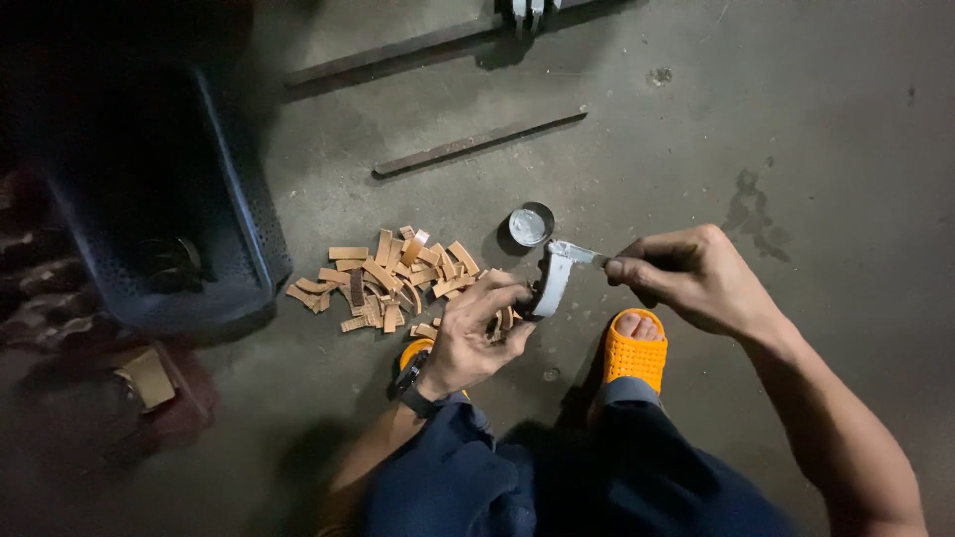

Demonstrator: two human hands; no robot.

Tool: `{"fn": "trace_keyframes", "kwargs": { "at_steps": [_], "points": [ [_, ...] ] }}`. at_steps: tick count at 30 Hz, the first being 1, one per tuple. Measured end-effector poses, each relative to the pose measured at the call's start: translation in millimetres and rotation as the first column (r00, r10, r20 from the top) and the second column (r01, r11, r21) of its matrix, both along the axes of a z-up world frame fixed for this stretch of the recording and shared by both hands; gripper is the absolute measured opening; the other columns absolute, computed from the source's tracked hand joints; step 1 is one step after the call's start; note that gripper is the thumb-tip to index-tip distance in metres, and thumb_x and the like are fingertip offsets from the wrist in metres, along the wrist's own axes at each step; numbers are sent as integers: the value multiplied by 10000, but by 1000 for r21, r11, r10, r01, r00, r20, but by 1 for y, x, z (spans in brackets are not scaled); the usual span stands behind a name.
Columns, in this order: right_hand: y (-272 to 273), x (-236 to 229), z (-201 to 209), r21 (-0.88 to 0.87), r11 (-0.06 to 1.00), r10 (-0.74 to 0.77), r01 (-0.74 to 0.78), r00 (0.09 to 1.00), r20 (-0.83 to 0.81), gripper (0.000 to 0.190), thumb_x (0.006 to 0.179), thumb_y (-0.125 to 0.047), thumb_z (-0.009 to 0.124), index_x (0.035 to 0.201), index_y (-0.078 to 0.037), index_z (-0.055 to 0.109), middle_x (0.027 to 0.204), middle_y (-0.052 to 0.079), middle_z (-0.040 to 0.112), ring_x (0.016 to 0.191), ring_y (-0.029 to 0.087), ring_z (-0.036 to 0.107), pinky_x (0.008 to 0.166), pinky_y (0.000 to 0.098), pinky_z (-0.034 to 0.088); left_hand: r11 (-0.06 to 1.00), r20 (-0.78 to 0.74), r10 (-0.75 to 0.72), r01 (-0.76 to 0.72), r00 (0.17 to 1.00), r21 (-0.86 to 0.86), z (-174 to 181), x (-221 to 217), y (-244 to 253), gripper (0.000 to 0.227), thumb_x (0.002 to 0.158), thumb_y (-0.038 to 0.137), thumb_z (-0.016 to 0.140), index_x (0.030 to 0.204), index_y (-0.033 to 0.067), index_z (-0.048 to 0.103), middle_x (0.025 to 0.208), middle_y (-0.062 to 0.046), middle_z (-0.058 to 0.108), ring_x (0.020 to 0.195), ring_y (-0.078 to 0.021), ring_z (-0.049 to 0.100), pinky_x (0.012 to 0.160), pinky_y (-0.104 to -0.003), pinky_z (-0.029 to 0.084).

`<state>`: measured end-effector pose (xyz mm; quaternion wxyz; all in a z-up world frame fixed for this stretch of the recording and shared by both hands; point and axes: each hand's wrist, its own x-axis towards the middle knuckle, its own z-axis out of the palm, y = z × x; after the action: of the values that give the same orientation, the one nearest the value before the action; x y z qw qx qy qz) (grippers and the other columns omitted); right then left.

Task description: The person repeatedly picks up small wooden pieces from a pile on the floor, applies white paint to one side using a small brush, and places the painted pieces onto a metal rod. The process continues throughout the clip with consistent hand movements and placement of finished pieces.

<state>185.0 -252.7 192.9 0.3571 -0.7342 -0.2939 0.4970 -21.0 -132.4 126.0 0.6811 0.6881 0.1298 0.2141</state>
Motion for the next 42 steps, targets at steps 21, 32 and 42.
{"fn": "trace_keyframes", "kwargs": {
  "at_steps": [21, 32, 42],
  "points": [
    [-41, -74, -81, 143, 866, -492, 479, 867, 74, 75, 739, -80, 702, 678, -36, 708, 420, 119, 592, 382, 131, 531, 409, 281, 432, 827, -220, 549, -563, 806, 2, -197, 121, 133, 217, 771, -17, 671, 962, -99, 611, 862, -249, 629, 820, -261, 630, 700, -356, 536],
    [-40, -59, -84, 94, 846, -514, 524, 850, -116, 188, 824, -96, 600, 680, 22, 625, 511, 51, 528, 438, 94, 448, 398, 203, 378, 791, -261, 601, -517, 755, 327, -266, 209, 134, 292, 737, 30, 616, 1027, 19, 634, 990, -164, 661, 924, -306, 617, 830, -388, 458],
    [-46, -65, -94, -13, 879, -477, 478, 879, 11, 150, 810, -107, 622, 786, 18, 700, 638, 54, 632, 588, 103, 536, 504, 222, 423, 861, -307, 451, -318, 838, 397, -287, 230, 124, 447, 775, -226, 397, 1206, -110, 419, 1106, -281, 477, 965, -352, 592, 948, -337, 490]
  ]
}}
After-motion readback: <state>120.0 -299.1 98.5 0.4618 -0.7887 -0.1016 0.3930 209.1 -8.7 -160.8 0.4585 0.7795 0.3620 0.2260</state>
